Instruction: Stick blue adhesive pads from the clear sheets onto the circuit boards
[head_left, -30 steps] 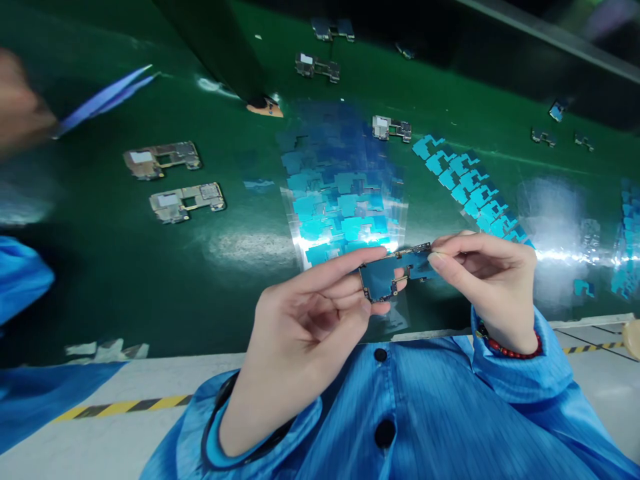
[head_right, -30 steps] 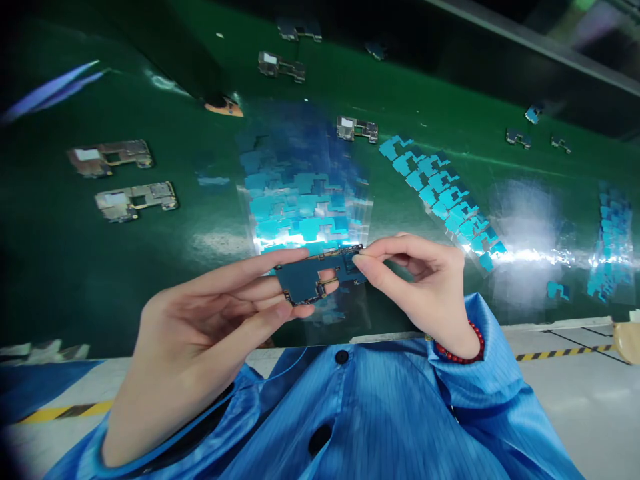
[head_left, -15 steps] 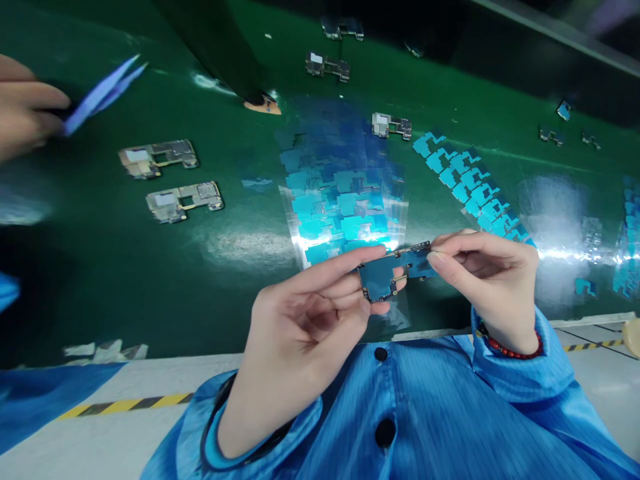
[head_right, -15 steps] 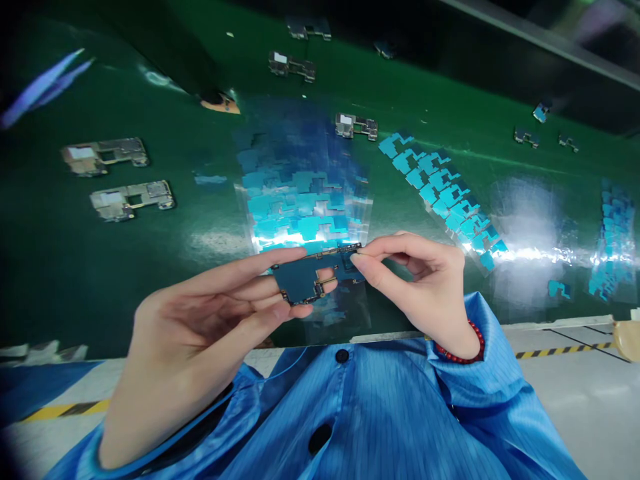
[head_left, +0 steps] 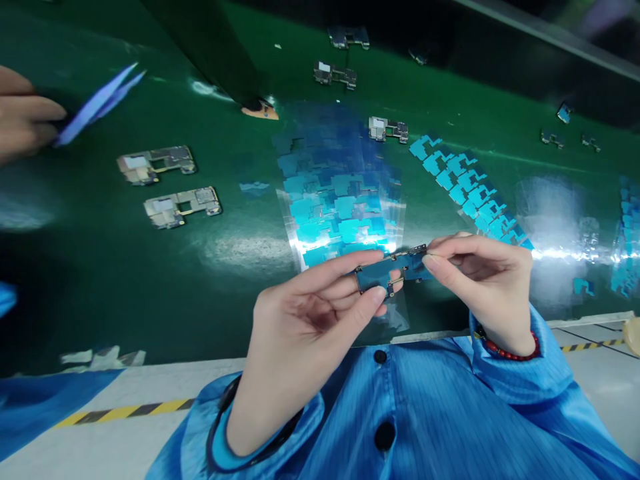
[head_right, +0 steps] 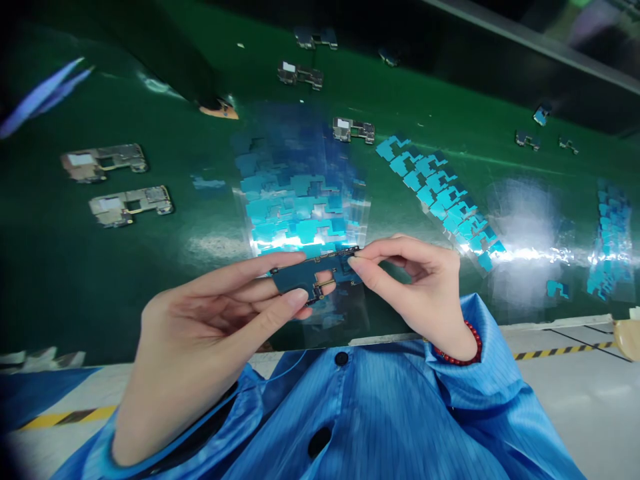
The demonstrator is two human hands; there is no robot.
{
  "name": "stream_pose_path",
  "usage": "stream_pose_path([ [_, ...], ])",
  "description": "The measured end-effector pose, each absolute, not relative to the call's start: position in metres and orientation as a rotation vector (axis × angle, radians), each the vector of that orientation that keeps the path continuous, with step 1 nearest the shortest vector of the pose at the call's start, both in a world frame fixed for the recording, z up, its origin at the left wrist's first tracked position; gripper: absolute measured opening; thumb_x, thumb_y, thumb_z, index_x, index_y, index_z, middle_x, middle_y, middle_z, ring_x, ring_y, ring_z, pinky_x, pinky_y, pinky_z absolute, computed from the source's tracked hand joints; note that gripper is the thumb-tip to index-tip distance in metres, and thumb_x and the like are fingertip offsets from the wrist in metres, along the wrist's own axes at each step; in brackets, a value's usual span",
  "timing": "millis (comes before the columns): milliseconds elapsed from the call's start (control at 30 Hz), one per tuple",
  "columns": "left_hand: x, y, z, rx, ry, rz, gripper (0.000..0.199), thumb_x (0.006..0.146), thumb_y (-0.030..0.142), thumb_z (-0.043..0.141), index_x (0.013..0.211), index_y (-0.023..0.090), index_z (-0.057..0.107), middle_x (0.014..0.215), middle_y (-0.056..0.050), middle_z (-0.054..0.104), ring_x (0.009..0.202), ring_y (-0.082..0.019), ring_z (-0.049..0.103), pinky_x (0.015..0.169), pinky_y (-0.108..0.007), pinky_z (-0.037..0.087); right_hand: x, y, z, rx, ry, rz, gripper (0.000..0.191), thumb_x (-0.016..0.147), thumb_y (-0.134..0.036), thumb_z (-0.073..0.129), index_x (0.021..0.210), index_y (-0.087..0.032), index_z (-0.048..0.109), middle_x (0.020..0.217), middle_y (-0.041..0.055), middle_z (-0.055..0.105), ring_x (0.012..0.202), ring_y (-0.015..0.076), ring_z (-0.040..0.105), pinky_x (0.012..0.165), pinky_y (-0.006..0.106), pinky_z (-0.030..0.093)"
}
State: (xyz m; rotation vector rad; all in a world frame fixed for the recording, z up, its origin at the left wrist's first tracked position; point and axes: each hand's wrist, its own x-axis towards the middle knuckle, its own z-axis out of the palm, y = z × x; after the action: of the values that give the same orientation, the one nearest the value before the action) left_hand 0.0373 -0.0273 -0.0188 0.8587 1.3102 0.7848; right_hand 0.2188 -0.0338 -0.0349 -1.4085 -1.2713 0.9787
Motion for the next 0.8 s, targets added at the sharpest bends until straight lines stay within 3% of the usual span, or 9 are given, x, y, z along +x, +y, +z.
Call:
stream_pose_path([
  [433,0.043,-0.029,-0.034,0.982,1.429,0.952,0.014,0.073,0.022,0.079,0.087,0.022,0.075,0.06,0.006,0.074,0.057,-0.016,0.075,0.055,-0.019,0.062,0.213,-0.034,-0.039,-1.387,-1.304,0.959,0.008,0.078,-0.012,0.074,0.077,-0.02,0.073,0.073,-0.0006,0.073,0.072,0.0125,0.068,0.068,0.025,0.057],
  [800,0.051,-0.031,-0.031,0.863,1.41,1.081,0.013,0.071,0.017,0.078,0.081,0.025,0.074,0.062,0.008,0.076,0.064,-0.016,0.076,0.055,-0.016,0.061,0.208,-0.036,-0.045,-1.426,-1.411,0.759,0.009,0.079,-0.013,0.073,0.085,-0.02,0.071,0.076,-0.0018,0.073,0.073,0.0117,0.069,0.073,0.025,0.056],
])
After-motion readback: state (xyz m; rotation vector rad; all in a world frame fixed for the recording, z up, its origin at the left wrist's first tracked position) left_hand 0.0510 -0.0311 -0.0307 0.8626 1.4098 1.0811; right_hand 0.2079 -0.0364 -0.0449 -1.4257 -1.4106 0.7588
